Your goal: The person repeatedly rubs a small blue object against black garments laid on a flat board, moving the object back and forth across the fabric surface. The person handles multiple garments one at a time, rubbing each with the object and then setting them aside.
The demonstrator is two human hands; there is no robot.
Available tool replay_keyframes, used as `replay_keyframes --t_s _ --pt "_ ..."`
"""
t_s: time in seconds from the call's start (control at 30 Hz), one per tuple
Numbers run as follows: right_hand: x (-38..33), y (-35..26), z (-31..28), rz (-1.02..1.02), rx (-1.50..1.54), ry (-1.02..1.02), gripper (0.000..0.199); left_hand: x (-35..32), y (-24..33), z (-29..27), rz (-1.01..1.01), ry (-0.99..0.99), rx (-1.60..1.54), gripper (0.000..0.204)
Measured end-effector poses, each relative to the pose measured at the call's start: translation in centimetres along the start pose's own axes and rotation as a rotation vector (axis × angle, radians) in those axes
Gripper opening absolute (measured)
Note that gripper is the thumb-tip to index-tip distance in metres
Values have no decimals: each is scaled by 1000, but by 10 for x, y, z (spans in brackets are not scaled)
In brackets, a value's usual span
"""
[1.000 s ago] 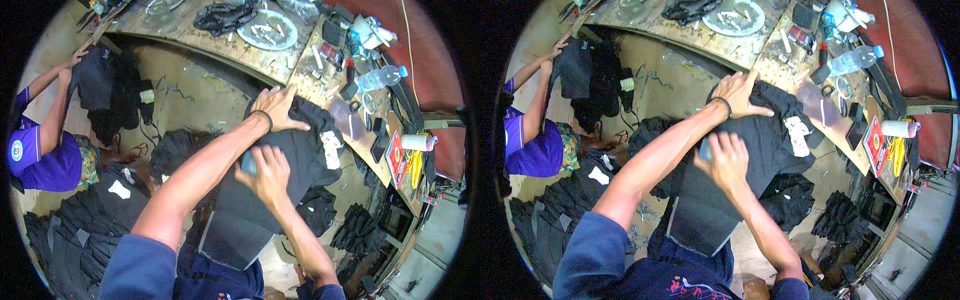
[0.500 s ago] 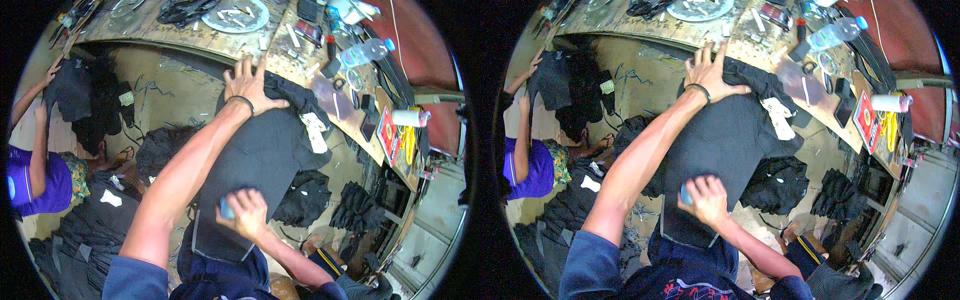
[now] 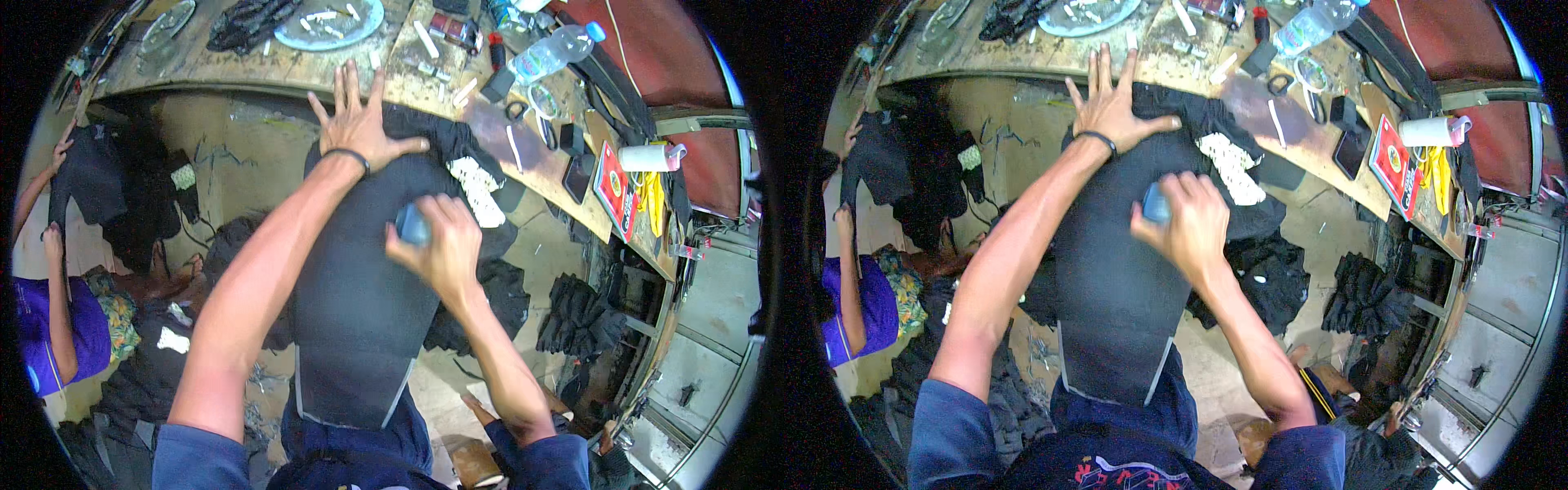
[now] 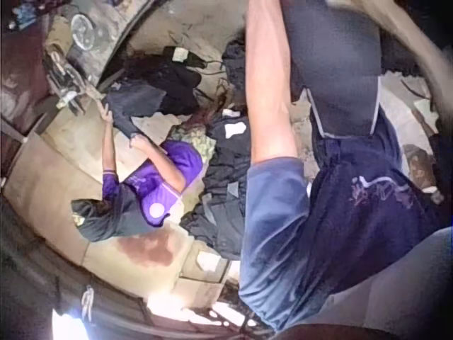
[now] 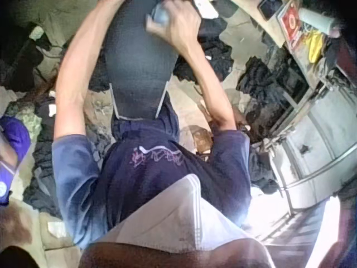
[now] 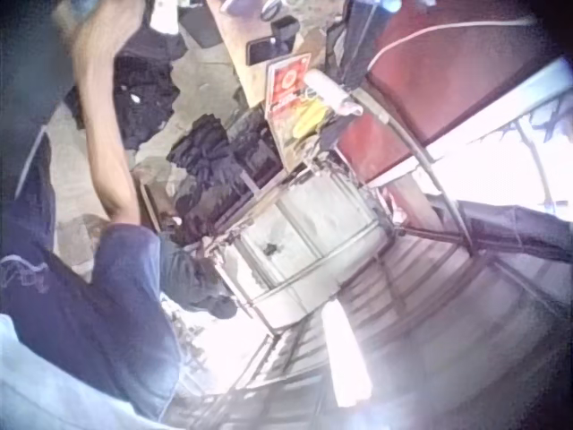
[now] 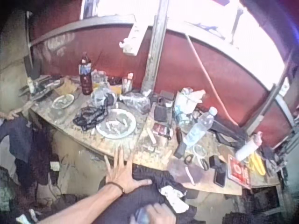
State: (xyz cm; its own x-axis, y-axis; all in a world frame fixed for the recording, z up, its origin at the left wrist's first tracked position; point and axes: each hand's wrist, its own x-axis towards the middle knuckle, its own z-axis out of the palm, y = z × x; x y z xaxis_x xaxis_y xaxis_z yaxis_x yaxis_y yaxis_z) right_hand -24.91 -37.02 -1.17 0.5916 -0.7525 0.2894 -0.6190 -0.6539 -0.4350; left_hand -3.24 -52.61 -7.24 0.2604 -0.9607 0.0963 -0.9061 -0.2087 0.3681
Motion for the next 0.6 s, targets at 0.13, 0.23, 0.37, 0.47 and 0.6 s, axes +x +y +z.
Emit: replay_keyframes --t_s 0.13,0.23,0.37,0.47,0.6 --pt "-24 -24 -12 88 31 -40 41 1 1 -4 -17 -45 6 152" --pt "20 -1 -30 87 169 -290 39 3 1 -5 63 -88 38 151" --pt "75 12 -20 176 -112 44 39 2 1 -6 25 -120 43 150" --pt "31 -13 -17 131 -30 -118 40 4 1 -8 34 -53 8 146" --pt "69 -14 -2 -23 17 -244 44 9 -1 -9 103 -87 11 144"
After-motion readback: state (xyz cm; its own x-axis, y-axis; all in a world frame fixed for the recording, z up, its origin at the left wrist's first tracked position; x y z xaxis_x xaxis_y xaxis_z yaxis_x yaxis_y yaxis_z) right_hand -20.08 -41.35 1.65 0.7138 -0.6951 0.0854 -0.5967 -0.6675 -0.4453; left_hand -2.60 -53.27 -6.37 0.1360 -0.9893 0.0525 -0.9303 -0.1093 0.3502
